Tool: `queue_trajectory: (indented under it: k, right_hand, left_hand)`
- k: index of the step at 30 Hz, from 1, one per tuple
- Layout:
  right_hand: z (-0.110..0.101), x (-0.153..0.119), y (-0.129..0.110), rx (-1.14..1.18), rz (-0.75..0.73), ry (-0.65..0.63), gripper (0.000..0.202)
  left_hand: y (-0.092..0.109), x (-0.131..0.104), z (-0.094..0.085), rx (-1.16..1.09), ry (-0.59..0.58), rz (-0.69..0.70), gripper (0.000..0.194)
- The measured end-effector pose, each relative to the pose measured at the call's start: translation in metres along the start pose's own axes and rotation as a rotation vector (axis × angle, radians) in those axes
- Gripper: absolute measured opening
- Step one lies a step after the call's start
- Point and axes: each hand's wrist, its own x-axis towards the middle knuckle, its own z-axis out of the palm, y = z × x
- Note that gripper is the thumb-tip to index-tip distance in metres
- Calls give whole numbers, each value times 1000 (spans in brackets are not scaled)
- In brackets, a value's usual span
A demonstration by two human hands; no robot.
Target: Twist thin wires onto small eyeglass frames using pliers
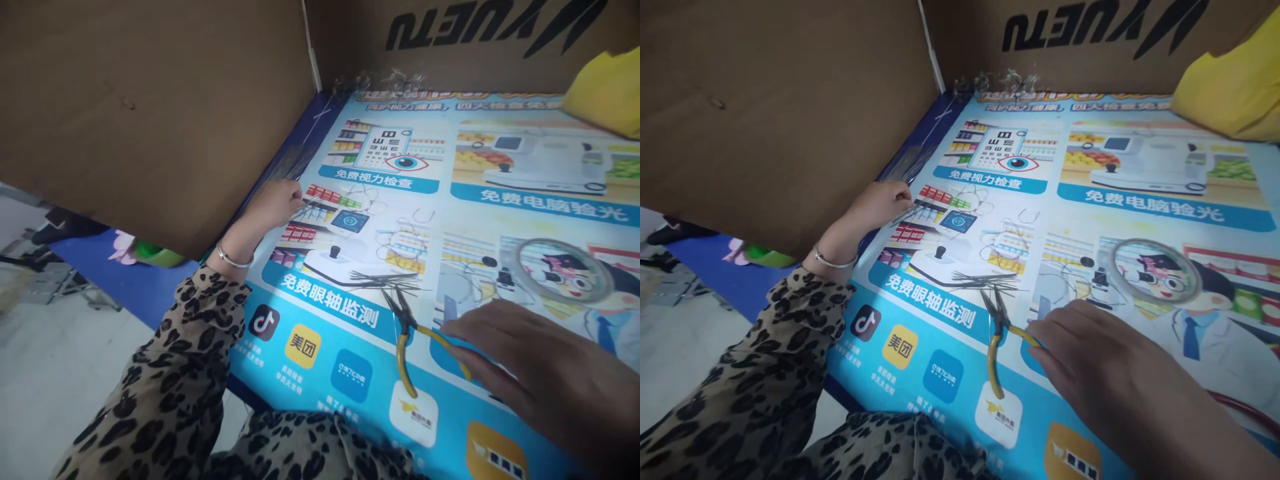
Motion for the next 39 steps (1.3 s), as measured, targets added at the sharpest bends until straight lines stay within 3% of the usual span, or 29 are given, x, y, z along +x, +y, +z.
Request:
queue_trajectory:
  k: [4, 10, 14, 18, 23, 29, 33, 39]
  right_hand:
    - [-3, -5, 6, 47, 32, -33, 21]
    - [1, 3, -6, 39, 89, -74, 21]
    - [10, 8, -16, -9, 136, -138, 18]
    - [16, 8, -21, 1, 200, -190, 16]
    - [12, 5, -14, 97, 251, -197, 13]
    - [-10, 1, -3, 270, 352, -158, 6]
    - [-22, 2, 1, 303, 381, -172, 5]
    - [-23, 7, 3, 340, 461, -199, 3]
  left_hand:
    - [14, -17, -11, -39, -63, 80, 23]
    - [70, -57, -26, -186, -224, 391, 21]
    - [101, -89, -19, -272, -268, 574, 19]
    - [117, -108, -1, -249, -220, 835, 22]
    - [126, -113, 14, -157, -80, 1087, 22]
    - [127, -116, 16, -117, -5, 1139, 16]
    - [132, -113, 10, -31, 7, 1237, 20]
    - [150, -91, -7, 85, -26, 1494, 26]
